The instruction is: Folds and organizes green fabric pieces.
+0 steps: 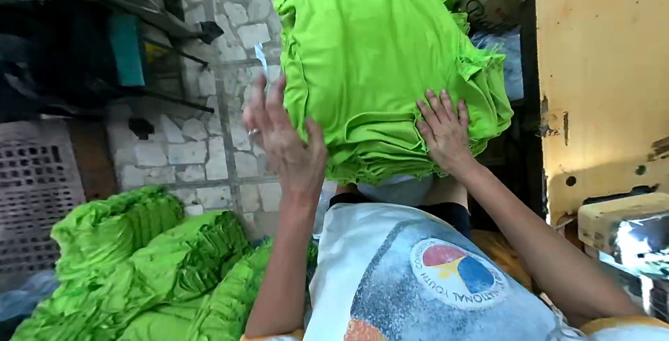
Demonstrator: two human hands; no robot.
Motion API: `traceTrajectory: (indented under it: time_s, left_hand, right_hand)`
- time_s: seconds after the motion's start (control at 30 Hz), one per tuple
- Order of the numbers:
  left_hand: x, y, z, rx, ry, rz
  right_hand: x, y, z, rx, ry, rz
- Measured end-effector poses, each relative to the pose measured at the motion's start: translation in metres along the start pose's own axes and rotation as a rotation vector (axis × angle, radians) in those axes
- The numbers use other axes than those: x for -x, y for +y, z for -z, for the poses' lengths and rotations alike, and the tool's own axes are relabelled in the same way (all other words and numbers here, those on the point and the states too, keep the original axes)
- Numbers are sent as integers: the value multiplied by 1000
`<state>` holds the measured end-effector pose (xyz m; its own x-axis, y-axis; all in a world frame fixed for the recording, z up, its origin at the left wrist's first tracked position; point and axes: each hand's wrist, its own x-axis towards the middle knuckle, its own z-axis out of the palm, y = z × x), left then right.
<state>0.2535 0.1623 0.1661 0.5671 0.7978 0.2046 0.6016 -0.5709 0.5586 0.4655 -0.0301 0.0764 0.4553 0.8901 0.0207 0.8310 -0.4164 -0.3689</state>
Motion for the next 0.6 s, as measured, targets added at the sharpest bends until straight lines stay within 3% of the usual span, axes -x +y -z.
traceTrajectory:
  time_s: [0.07, 0.17, 0.27, 0.37, 0.43, 0.53, 0.6]
  left_hand:
    - [0, -2, -29, -61, -18, -95]
    - [21, -33, -81, -179, -51, -48]
    - [18, -34, -69, -122, -94, -20]
    - [6, -10, -40, -27, -102, -40]
    - [-3, 21, -27, 14, -95, -166]
    - [-22, 65, -43, 212, -309, -370]
    - [-46, 77, -70, 295, -460, -353]
  right_hand:
    - [-4, 4, 15, -175, -36, 7]
    - [-2, 20, 49, -446, -123, 20]
    - [6, 24, 68, -465, -169, 107]
    - [-4, 13, 60, -317, -160, 229]
    - [-26, 7, 75, -364, -119, 257]
    - [-65, 1, 118, -468, -93, 201]
    - [-84, -5, 128, -337, -30, 144]
